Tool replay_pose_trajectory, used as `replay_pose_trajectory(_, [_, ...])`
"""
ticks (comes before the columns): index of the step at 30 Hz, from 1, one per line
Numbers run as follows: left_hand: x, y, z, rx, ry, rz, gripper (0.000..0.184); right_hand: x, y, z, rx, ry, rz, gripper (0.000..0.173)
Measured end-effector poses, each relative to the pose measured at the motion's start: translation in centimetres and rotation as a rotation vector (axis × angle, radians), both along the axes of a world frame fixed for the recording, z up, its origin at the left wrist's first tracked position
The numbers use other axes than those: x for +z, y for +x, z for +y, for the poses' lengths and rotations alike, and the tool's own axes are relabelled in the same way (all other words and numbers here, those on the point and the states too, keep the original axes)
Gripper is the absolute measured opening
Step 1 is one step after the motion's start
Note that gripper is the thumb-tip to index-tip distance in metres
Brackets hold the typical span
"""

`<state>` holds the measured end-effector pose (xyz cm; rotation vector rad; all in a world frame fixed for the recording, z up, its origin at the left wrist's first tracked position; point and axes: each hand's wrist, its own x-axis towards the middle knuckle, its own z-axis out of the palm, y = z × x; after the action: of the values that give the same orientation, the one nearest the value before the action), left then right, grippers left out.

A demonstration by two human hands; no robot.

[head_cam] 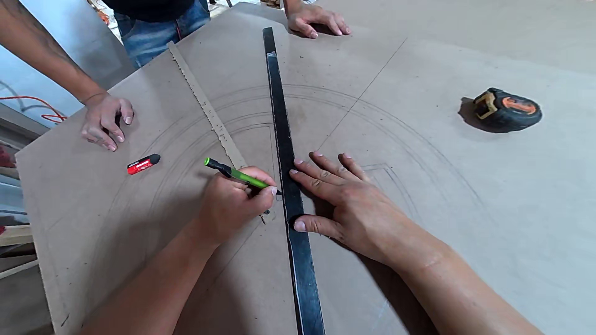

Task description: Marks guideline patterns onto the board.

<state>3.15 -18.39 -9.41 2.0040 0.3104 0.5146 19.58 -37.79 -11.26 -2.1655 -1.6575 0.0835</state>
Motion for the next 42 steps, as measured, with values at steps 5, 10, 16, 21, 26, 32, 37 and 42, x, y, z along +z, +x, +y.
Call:
replay_pose_trajectory(5, [0.0,0.0,-0.3,0.026,0.045,-0.002,0.007,0.0,0.0,-0.1,0.002,-0.008,0.004,0.084])
replay_pose_trajectory(10, [-0.2,1.0,-0.7,0.095,0.258,-0.032,0.006,0.2,-0.1,-0.1,-0.005,-0.043,-0.006,0.085])
replay_pose_trajectory(16, [-0.2,4.7,1.2,0.241,0.229,0.072,0.008,0.4,-0.1,0.0,-0.009,-0.076,0.005,0.086])
replay_pose_trajectory(21, [0.2,8.1,3.0,0.328,0.249,0.168,0.010,0.4,-0.1,0.0,-0.008,-0.080,-0.003,0.085])
replay_pose_trajectory(26, [0.2,10.4,3.9,0.375,0.289,0.168,0.013,0.5,-0.2,0.0,-0.012,-0.085,-0.002,0.085])
replay_pose_trajectory(32, [0.1,10.6,4.1,0.380,0.242,0.156,0.014,0.5,-0.2,-0.1,-0.015,-0.073,0.006,0.083])
replay_pose_trajectory(37, [0.0,10.7,4.4,0.369,0.208,0.133,0.014,0.5,-0.2,0.0,-0.007,-0.092,0.008,0.086])
replay_pose_trajectory(42, [-0.4,6.2,3.5,0.424,0.293,-0.214,0.022,0.8,0.8,-0.4,0.038,-0.065,0.110,0.076])
